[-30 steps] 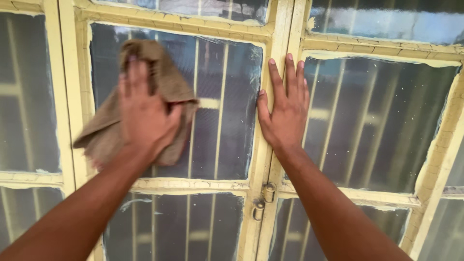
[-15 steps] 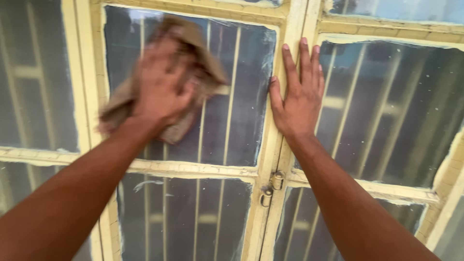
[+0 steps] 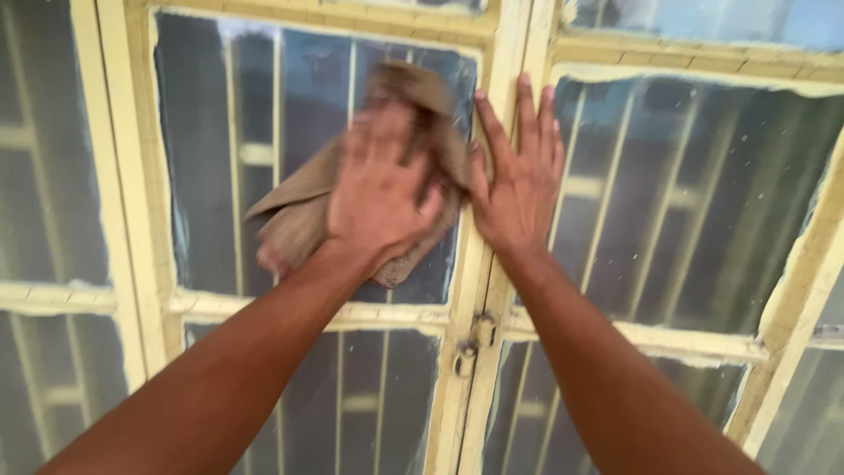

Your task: The person wipes the glass panes of a yellow window frame using a cloth while holding the window steady with their other hand.

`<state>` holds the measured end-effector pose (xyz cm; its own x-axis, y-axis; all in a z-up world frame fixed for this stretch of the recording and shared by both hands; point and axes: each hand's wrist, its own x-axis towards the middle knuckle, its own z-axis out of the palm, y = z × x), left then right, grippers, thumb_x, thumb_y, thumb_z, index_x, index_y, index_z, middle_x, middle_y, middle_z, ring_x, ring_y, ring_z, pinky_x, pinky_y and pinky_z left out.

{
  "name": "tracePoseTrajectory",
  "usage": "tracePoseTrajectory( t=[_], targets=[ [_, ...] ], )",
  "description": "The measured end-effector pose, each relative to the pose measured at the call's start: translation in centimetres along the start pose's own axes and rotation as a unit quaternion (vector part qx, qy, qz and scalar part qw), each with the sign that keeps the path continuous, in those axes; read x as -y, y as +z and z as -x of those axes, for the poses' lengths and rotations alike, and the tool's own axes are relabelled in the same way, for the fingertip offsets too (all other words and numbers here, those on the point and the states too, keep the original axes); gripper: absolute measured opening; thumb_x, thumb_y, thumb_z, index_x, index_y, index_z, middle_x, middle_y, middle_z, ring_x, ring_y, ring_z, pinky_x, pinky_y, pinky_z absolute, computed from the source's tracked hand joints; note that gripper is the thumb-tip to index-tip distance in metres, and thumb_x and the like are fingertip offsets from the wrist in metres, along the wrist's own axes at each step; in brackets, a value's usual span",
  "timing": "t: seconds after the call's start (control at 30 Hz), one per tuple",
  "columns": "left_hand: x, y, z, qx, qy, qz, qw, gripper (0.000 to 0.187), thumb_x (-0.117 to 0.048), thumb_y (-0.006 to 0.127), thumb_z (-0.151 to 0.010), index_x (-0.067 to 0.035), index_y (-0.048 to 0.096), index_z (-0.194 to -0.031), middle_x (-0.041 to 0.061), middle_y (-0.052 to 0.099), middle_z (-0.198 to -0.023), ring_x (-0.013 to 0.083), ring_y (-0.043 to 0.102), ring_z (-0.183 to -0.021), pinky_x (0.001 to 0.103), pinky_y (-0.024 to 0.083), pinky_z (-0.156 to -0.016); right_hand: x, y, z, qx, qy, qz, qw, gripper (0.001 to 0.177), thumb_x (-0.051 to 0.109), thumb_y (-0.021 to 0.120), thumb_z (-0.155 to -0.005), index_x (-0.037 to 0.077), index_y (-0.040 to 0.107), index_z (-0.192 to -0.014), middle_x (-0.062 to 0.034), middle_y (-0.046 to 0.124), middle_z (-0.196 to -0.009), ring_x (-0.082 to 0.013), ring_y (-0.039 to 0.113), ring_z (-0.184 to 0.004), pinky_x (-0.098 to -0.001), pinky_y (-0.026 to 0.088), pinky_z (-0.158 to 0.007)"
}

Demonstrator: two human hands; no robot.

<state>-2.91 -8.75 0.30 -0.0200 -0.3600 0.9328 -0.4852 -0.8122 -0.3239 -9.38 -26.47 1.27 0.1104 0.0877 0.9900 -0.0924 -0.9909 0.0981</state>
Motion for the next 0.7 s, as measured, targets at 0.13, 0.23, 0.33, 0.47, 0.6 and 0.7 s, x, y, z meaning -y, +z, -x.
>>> tracePoseTrajectory(
  t=[0.13, 0.23, 0.33, 0.47, 0.6, 0.7],
  targets=[
    [0.9, 0.5, 2.5, -0.002, 0.078, 0.095, 0.992, 0.065, -0.048, 0.045, -0.105, -0.020, 0.044, -0.162, 0.015, 0.018, -0.176, 0.0303, 0.018, -0.164, 0.053, 0.008, -0.134, -0.3, -0.2, 0.1, -0.017, -0.020, -0.014, 1.000, 0.058, 0.029, 0.054, -0.104, 0.037, 0.048, -0.162, -0.0067, 0.019, -0.176, -0.0332, 0.015, -0.163, -0.0562, 0.020, -0.133],
    [5.1, 0.8, 4.2, 0.080, 0.097, -0.008, 0.992, 0.065, -0.052, 0.045, -0.101, -0.015, 0.044, -0.155, 0.021, 0.018, -0.172, 0.0315, 0.018, -0.160, 0.055, 0.009, -0.127, -0.1, -0.5, 0.2, -0.014, -0.018, -0.036, 0.999, 0.050, 0.036, 0.055, -0.110, 0.035, 0.050, -0.160, -0.0072, 0.021, -0.174, -0.0346, 0.016, -0.161, -0.0576, 0.021, -0.131],
    [10.0, -0.3, 7.2, 0.052, 0.003, 0.003, 0.999, 0.067, -0.049, 0.046, -0.100, -0.009, 0.052, -0.154, 0.021, 0.022, -0.169, 0.0366, 0.019, -0.154, 0.058, 0.010, -0.123, 0.0, -0.7, 0.0, -0.014, -0.013, -0.040, 0.999, 0.049, 0.036, 0.055, -0.110, 0.034, 0.051, -0.159, -0.0068, 0.021, -0.174, -0.0341, 0.017, -0.161, -0.0580, 0.021, -0.130],
    [12.1, -2.8, 9.4, 0.016, -0.175, -0.006, 0.984, 0.063, -0.048, 0.044, -0.104, 0.003, 0.070, -0.129, 0.025, 0.020, -0.177, 0.0345, 0.012, -0.168, 0.051, 0.010, -0.135, 0.0, -0.5, -0.1, -0.009, -0.002, -0.030, 1.000, 0.050, 0.035, 0.056, -0.108, 0.034, 0.051, -0.158, -0.0051, 0.022, -0.173, -0.0332, 0.018, -0.160, -0.0585, 0.021, -0.130],
    [8.4, -2.7, 5.1, 0.100, -0.223, -0.035, 0.969, 0.069, -0.054, 0.040, -0.102, 0.003, 0.077, -0.090, 0.023, 0.015, -0.175, 0.0350, 0.008, -0.163, 0.052, 0.005, -0.129, -0.1, -0.2, 0.2, -0.021, -0.005, -0.027, 0.999, 0.049, 0.033, 0.055, -0.109, 0.034, 0.050, -0.158, -0.0043, 0.022, -0.174, -0.0329, 0.018, -0.162, -0.0572, 0.022, -0.131],
    [4.3, -1.3, 1.2, 0.085, -0.126, -0.038, 0.988, 0.075, -0.060, 0.037, -0.100, 0.002, 0.063, -0.134, 0.023, 0.016, -0.170, 0.0358, 0.010, -0.158, 0.053, 0.003, -0.125, -0.3, 0.2, 0.1, -0.019, -0.006, -0.016, 1.000, 0.050, 0.035, 0.055, -0.109, 0.034, 0.050, -0.158, -0.0043, 0.022, -0.174, -0.0332, 0.019, -0.161, -0.0581, 0.022, -0.130]
  ],
)
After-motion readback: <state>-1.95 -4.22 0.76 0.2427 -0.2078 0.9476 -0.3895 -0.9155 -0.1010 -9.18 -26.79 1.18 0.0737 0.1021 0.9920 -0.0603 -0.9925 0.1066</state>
